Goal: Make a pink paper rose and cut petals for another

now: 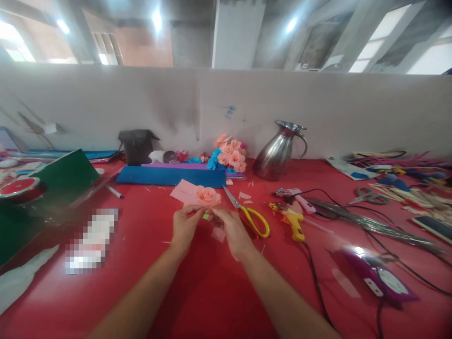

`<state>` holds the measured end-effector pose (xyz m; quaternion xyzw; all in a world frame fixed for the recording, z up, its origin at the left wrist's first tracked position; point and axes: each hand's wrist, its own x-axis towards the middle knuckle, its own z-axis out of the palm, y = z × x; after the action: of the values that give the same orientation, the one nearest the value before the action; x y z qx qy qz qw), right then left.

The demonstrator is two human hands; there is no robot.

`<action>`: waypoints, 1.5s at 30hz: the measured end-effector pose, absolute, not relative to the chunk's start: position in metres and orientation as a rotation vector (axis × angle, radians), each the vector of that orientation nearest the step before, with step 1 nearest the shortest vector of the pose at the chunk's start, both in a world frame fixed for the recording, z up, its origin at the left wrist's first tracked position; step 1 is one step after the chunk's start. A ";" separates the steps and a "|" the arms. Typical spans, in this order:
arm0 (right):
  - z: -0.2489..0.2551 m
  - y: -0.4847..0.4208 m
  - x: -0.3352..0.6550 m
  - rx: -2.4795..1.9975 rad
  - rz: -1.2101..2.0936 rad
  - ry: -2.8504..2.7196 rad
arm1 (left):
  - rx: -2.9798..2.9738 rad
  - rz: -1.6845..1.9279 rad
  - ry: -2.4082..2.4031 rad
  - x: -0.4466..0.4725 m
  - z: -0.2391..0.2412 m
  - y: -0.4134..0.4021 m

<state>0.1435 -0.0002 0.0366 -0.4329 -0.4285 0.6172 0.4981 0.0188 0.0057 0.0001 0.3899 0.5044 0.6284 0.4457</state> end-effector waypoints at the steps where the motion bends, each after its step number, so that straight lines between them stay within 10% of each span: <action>1: 0.038 -0.001 0.143 -1.050 1.512 -1.013 | 0.995 1.566 1.259 0.019 0.001 0.005; 45: 0.012 0.009 0.148 -1.267 0.821 -1.611 | 0.843 1.842 1.241 0.009 -0.001 0.021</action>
<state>0.1479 0.0091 0.0119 -0.5125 -0.6516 0.3319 0.4501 0.0085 0.0215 -0.0010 0.3292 0.4846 0.7191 0.3738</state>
